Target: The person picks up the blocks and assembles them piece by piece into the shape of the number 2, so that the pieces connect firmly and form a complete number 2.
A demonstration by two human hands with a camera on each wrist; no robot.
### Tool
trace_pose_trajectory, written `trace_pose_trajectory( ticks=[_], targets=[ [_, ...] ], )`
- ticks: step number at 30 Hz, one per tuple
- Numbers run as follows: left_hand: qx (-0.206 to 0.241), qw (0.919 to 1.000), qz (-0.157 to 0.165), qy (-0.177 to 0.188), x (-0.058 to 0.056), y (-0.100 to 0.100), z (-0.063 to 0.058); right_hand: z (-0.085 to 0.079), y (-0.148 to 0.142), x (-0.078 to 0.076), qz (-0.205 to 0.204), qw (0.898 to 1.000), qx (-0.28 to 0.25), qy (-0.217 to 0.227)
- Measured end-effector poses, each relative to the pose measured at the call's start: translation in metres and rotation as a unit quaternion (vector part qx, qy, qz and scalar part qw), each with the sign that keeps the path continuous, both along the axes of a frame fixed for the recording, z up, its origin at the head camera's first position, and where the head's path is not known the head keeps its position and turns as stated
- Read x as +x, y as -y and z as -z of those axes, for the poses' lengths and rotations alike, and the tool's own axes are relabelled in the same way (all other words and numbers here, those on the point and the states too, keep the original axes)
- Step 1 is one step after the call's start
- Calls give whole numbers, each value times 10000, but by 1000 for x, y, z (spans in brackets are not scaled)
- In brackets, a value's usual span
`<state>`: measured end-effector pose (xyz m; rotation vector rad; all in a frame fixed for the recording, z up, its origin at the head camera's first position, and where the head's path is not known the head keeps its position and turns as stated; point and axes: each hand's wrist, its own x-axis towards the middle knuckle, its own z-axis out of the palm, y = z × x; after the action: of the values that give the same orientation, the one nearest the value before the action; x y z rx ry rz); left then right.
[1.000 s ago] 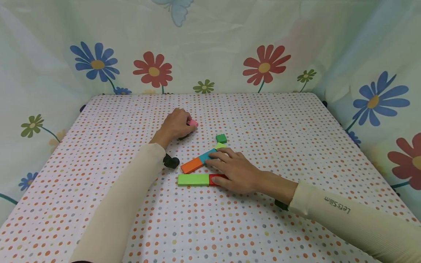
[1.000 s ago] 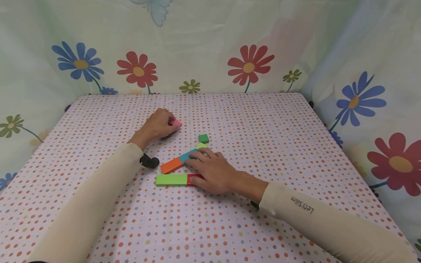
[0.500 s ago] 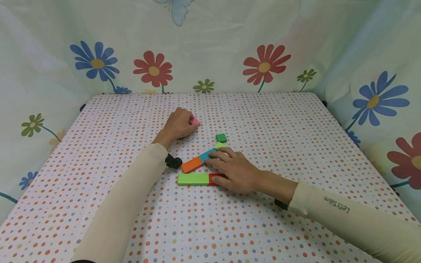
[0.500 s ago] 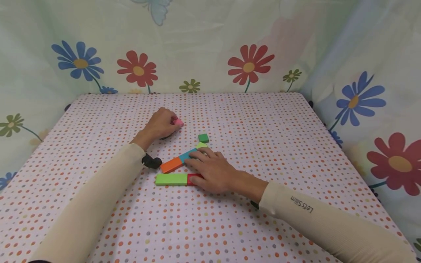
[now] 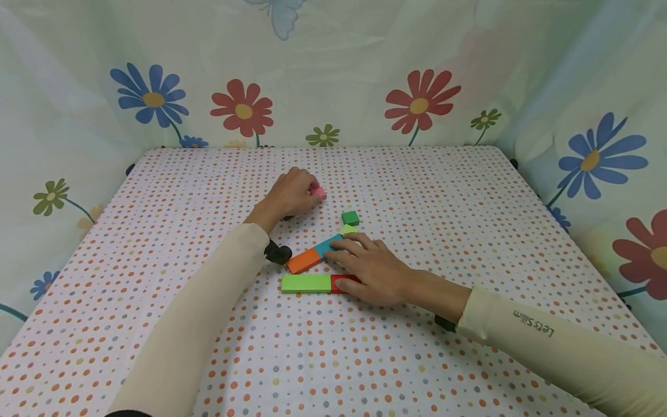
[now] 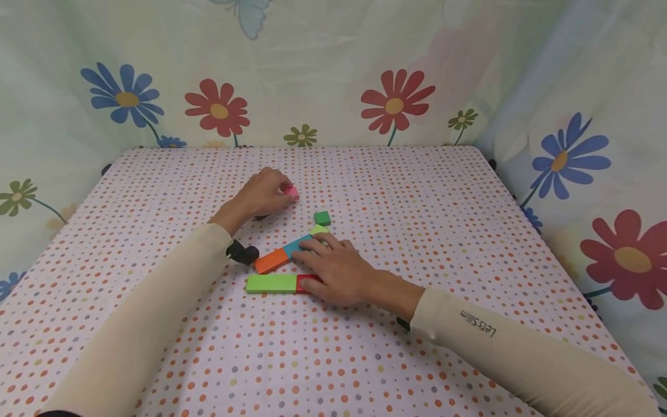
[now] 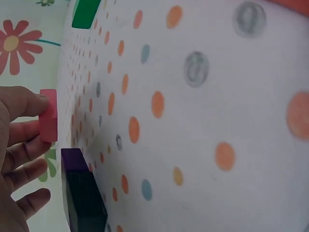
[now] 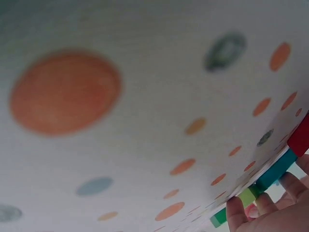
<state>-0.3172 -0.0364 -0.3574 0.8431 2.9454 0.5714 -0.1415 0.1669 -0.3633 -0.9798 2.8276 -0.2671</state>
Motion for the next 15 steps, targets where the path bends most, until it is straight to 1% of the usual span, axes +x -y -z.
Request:
trace_pose_trajectory(
  ticks=[3, 6, 11, 15],
  targets=[
    [-48, 9999, 88, 97, 1, -3, -4, 0, 0, 0, -9, 10000, -13, 15],
    [-86, 9995, 148, 276, 0, -7, -7, 0, -1, 0, -32, 10000, -18, 29],
    [-234, 9975, 439, 492, -2, -14, -8, -1, -2, 0, -54, 10000, -42, 13],
    [-367, 9957, 604, 600, 0, -17, -8, 0, -1, 0, -79, 9999, -97, 22]
  ],
)
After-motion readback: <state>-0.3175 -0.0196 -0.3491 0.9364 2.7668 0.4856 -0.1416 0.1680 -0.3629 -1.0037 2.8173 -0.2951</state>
